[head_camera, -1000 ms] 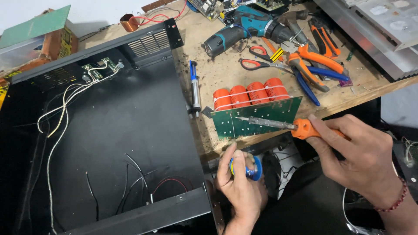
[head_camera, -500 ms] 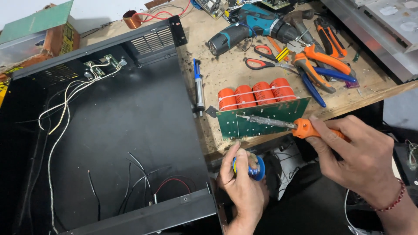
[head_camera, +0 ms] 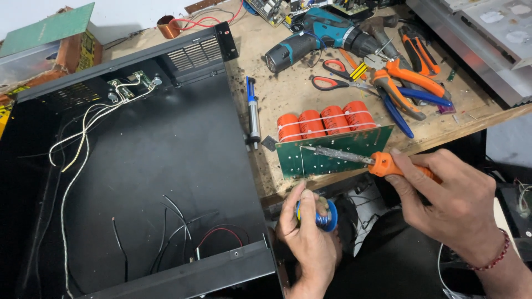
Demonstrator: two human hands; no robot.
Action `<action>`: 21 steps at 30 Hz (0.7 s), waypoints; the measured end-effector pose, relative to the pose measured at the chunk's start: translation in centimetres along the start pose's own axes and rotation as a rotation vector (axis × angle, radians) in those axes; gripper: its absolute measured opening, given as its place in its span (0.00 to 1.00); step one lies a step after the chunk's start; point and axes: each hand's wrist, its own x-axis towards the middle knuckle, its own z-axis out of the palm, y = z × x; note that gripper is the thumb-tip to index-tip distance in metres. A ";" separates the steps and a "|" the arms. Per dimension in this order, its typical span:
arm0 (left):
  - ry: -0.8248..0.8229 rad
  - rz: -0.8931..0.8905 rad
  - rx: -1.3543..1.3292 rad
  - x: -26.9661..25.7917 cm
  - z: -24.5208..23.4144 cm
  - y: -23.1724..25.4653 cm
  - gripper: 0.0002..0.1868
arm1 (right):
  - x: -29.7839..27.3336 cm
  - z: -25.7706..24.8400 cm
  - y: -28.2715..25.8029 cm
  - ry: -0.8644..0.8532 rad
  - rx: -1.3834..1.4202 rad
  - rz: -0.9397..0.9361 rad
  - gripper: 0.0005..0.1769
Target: The person uses wire cutters to trim wires on a battery pack assembly. They then use a soldering iron and solder wire to attach connections to the green circuit board attached to the battery pack. The person handles the battery pack and tools while sitting on the floor.
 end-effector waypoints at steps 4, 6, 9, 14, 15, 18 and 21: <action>-0.068 0.015 0.003 -0.1 -0.1 0.4 0.13 | 0.1 -0.2 0.0 -0.002 -0.025 -0.017 0.12; -0.058 0.002 0.014 -0.2 0.0 0.7 0.13 | 0.0 -0.2 0.0 -0.002 -0.037 -0.033 0.12; -0.052 -0.022 0.055 -0.3 0.0 1.1 0.14 | -0.1 -0.2 0.0 0.000 -0.039 -0.034 0.12; -0.070 0.006 0.032 -0.3 0.1 1.0 0.13 | 0.2 -0.4 -0.2 0.011 -0.020 -0.031 0.12; -0.071 0.007 0.032 -0.2 0.2 1.1 0.13 | 0.2 -0.4 -0.1 0.012 -0.020 -0.031 0.12; -0.074 0.004 0.049 -0.3 0.3 1.3 0.13 | 0.1 -0.5 -0.1 0.002 -0.029 -0.035 0.12; -0.085 0.018 0.050 -0.3 0.1 1.2 0.13 | 0.2 -0.5 -0.1 0.003 -0.039 -0.041 0.11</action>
